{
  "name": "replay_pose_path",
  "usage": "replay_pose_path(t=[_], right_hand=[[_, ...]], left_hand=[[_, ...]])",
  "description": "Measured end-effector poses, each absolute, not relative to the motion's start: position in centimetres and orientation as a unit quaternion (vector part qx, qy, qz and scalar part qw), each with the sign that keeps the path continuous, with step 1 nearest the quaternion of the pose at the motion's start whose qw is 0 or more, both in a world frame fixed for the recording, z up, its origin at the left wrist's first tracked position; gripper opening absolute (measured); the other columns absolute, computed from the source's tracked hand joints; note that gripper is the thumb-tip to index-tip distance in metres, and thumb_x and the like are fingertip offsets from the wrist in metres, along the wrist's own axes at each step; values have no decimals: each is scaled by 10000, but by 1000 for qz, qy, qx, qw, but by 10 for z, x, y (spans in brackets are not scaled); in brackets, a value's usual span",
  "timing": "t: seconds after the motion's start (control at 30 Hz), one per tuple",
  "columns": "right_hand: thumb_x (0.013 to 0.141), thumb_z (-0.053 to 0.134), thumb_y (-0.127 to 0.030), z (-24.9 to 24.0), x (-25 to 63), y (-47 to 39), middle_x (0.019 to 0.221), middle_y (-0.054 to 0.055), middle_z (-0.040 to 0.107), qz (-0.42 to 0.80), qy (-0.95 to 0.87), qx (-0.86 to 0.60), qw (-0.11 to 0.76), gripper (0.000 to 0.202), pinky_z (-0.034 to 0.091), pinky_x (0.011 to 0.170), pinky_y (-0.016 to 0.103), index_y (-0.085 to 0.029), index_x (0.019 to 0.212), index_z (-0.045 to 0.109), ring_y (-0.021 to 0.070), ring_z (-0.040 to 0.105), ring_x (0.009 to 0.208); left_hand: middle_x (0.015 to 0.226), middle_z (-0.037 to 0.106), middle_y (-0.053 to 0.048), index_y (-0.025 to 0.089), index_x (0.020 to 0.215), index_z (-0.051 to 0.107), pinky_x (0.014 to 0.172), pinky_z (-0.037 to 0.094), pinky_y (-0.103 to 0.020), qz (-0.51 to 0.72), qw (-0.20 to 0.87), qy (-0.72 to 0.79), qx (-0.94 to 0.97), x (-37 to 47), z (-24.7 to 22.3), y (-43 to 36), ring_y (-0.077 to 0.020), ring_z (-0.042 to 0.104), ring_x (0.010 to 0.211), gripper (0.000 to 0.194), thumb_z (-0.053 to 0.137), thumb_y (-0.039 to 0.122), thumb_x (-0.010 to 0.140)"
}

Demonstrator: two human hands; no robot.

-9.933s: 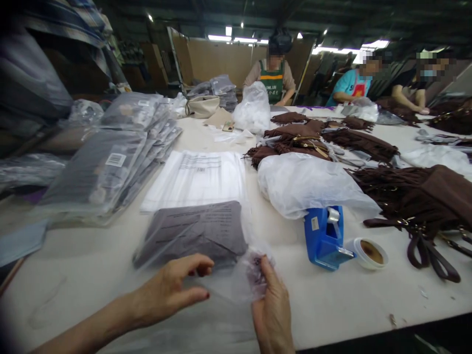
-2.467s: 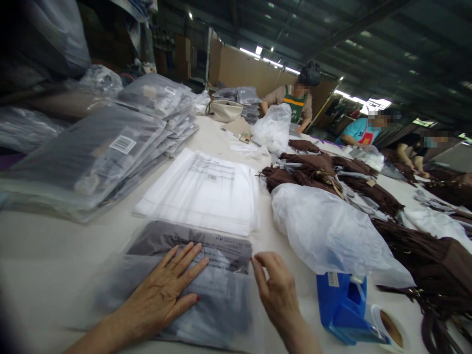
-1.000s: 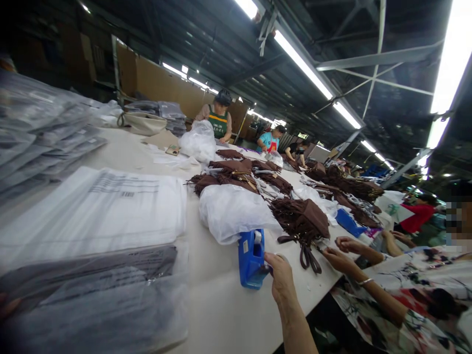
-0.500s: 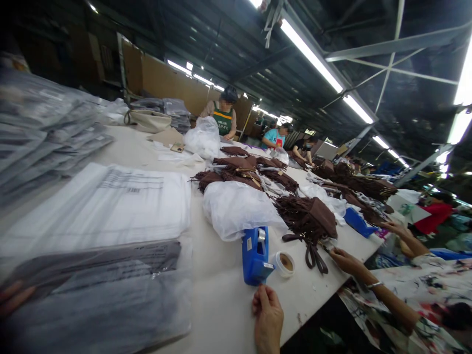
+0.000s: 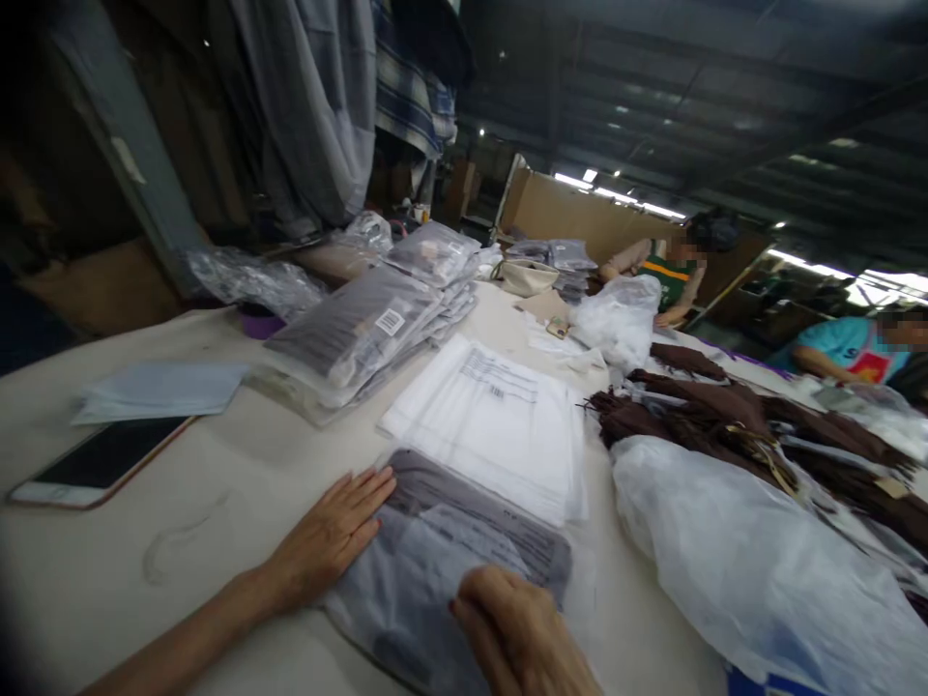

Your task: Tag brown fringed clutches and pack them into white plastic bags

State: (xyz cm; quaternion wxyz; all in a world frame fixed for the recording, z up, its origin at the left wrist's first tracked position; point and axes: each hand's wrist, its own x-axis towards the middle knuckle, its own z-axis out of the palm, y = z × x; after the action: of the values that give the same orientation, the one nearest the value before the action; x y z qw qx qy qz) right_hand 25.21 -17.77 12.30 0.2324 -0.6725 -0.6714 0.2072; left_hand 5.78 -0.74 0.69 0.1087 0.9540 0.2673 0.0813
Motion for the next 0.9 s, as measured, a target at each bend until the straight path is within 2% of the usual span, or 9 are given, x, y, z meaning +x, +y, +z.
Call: replay_pose_path(t=[0.17, 0.37, 0.5, 0.63, 0.67, 0.77, 0.83, 0.9], right_hand=[[854, 459, -214, 116, 235, -90, 572, -56, 504, 309, -712, -620, 113, 209, 339, 506, 194, -206, 665, 547, 87, 467, 536], [721, 597, -153, 76, 232, -51, 486, -42, 533, 234, -714, -659, 22, 171, 292, 443, 221, -216, 563, 603, 96, 458, 449], [655, 712, -297, 66, 236, -43, 495, -14, 585, 220, -664, -714, -16, 159, 271, 415, 224, -210, 550, 628, 121, 508, 449], [533, 770, -516, 70, 254, -45, 550, 37, 617, 169, -611, -773, -27, 375, 254, 411, 245, -179, 595, 620, 174, 549, 498], [567, 754, -509, 72, 258, -49, 554, 34, 618, 160, -602, -782, -25, 362, 270, 415, 247, -178, 610, 615, 178, 556, 506], [812, 567, -350, 71, 250, -71, 641, 37, 646, 112, -589, -800, 6, 196, 395, 509, 267, -181, 725, 615, 181, 599, 591], [901, 408, -286, 54, 230, -89, 821, 78, 687, 14, -648, -757, 87, 248, 476, 660, 317, -171, 877, 627, 205, 639, 753], [912, 368, -330, 22, 202, -105, 1057, 131, 674, -137, -733, -639, 190, 351, 491, 814, 391, -127, 1082, 599, 258, 626, 967]], left_hand=[[1453, 316, -63, 182, 1384, 320, 1083, 316, -511, 100, 134, 277, 946, 57, 5, -6, -240, 310, 1332, 456, 331, 227, 930], [1439, 357, -64, 182, 1365, 352, 1079, 324, -496, 138, 143, 279, 939, 56, 3, -7, -247, 331, 1322, 462, 374, 192, 903], [1438, 362, -54, 192, 1365, 350, 1080, 323, -482, 142, 135, 278, 940, 58, 1, -7, -242, 335, 1320, 470, 380, 193, 896], [1449, 342, -48, 202, 1374, 335, 1080, 322, -485, 134, 127, 280, 942, 58, -3, -8, -239, 318, 1330, 486, 377, 187, 890], [1451, 338, -45, 205, 1377, 330, 1081, 321, -485, 132, 129, 280, 942, 58, -4, -8, -236, 314, 1332, 489, 374, 186, 890], [1453, 332, -40, 213, 1381, 322, 1087, 315, -486, 131, 140, 279, 941, 56, -5, -7, -225, 311, 1334, 491, 360, 176, 893], [1449, 338, -45, 206, 1379, 328, 1090, 316, -484, 131, 147, 278, 940, 55, -4, -6, -219, 315, 1332, 484, 347, 167, 897], [1437, 356, -58, 183, 1370, 347, 1090, 324, -478, 134, 147, 282, 939, 55, -2, -5, -214, 326, 1326, 479, 333, 143, 893]])
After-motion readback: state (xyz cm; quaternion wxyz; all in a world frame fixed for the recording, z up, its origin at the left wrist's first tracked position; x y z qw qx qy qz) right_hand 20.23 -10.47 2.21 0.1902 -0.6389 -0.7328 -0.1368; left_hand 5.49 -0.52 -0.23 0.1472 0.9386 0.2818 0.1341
